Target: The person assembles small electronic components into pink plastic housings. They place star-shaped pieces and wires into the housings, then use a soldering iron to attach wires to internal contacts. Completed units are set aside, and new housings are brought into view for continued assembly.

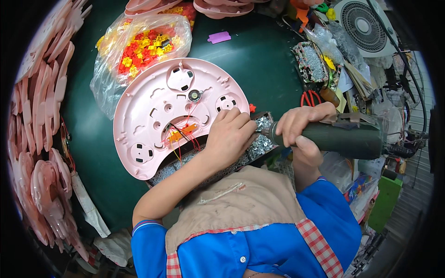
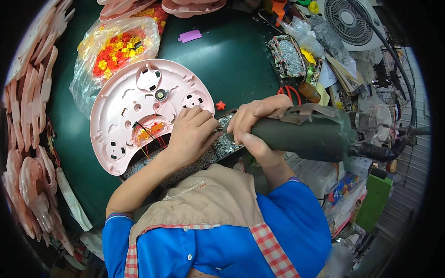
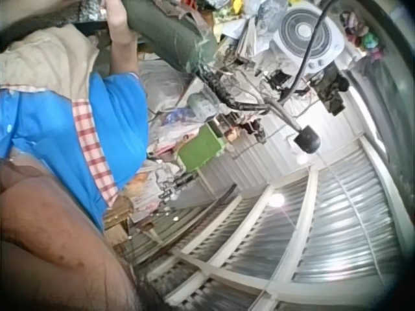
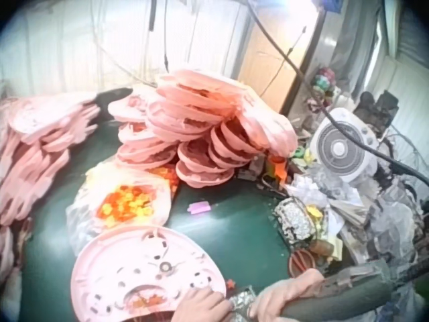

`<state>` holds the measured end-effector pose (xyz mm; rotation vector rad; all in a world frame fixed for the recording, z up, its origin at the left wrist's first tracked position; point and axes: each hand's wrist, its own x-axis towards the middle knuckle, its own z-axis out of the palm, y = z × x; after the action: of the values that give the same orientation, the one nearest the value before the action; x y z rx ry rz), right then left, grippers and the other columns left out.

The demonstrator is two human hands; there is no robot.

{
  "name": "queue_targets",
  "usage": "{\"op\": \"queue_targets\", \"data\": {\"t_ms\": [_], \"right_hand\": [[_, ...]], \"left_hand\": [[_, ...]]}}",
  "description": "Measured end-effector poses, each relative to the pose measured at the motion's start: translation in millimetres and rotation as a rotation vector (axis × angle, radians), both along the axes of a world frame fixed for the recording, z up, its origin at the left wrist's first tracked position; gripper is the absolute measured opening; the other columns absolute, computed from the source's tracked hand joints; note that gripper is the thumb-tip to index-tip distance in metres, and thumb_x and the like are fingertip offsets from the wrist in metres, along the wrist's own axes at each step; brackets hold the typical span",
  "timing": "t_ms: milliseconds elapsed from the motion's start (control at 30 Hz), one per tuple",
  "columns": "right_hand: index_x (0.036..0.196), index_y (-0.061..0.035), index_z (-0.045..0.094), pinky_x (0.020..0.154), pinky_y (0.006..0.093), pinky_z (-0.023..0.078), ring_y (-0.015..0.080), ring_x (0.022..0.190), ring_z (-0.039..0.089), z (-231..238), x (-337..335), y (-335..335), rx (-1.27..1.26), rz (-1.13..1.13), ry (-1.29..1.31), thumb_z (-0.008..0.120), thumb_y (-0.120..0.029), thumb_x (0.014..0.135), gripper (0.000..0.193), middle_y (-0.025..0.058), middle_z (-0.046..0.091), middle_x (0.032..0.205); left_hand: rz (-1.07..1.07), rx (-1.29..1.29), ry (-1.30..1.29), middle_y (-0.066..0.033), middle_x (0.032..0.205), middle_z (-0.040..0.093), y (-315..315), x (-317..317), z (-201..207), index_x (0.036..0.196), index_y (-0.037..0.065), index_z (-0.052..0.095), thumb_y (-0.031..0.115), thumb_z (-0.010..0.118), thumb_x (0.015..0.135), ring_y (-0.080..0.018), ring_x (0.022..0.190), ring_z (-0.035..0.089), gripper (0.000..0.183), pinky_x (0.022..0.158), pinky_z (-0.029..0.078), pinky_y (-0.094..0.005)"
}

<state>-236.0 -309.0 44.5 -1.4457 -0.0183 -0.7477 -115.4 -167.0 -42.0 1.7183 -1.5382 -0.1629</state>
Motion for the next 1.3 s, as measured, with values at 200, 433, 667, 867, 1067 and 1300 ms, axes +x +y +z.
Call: {"op": "queue_targets", "data": {"t_ms": [200,433,667,867,1067,1300], "right_hand": [[0.119,-0.0128,0.043,0.066,0.0388,0.057,0.0188,0.059,0.061,8.0,2.8,-0.9,0.106,0.012,-0.134,0.074,-0.011,0.087,0.045,0.0062,0.063,0.071],[0.121,-0.0138,0.044,0.067,0.0385,0.057,0.0186,0.059,0.062,13.7,21.4,6.9,0.187,0.142,-0.215,0.074,-0.012,0.087,0.045,0.0057,0.064,0.072],[0.124,-0.0141,0.046,0.068,0.0379,0.056,0.0171,0.058,0.060,17.9,35.8,18.5,0.206,0.205,-0.262,0.072,-0.012,0.088,0.045,0.0044,0.064,0.074],[0.134,-0.0115,0.046,0.072,0.0350,0.054,0.0139,0.065,0.060,17.4,49.4,31.1,0.172,0.222,-0.318,0.065,-0.014,0.091,0.047,0.0022,0.062,0.081],[0.133,-0.0099,0.041,0.072,0.0430,0.055,0.0206,0.063,0.056,7.4,93.2,44.4,0.161,0.100,-0.366,0.060,0.001,0.089,0.050,0.0082,0.058,0.077],[0.128,-0.0028,0.038,0.070,0.0405,0.059,0.0180,0.063,0.061,-33.5,134.7,38.8,0.039,0.044,-0.204,0.060,0.008,0.089,0.046,0.0089,0.060,0.075]], "left_hand": [[0.045,-0.078,0.140,-0.0062,0.084,0.057,13.3,5.5,-0.7,0.088,0.009,0.065,0.019,0.086,0.077,-0.0277,0.083,0.056,0.027,0.074,0.040,-0.0409],[0.116,-0.313,0.145,-0.0051,0.074,0.058,33.1,18.6,2.9,0.079,0.007,0.066,0.019,0.093,0.067,-0.0245,0.070,0.054,0.031,0.061,0.039,-0.0383],[0.211,-0.472,0.166,-0.0042,0.076,0.062,50.0,21.8,1.2,0.085,0.005,0.071,0.015,0.095,0.063,-0.0228,0.068,0.054,0.035,0.058,0.042,-0.0349],[0.305,-0.508,0.012,-0.0060,0.077,0.064,64.1,27.0,6.3,0.091,0.004,0.071,0.013,0.096,0.063,-0.0241,0.068,0.058,0.038,0.062,0.047,-0.0350],[0.383,-0.256,-0.111,-0.0094,0.090,0.068,70.6,73.1,29.3,0.099,0.002,0.072,0.017,0.096,0.063,-0.0282,0.084,0.064,0.045,0.074,0.053,-0.0404],[0.380,0.143,0.331,-0.0136,0.101,0.067,74.9,91.3,-7.4,0.107,0.000,0.068,0.030,0.092,0.076,-0.0333,0.095,0.065,0.049,0.084,0.053,-0.0443]]}}
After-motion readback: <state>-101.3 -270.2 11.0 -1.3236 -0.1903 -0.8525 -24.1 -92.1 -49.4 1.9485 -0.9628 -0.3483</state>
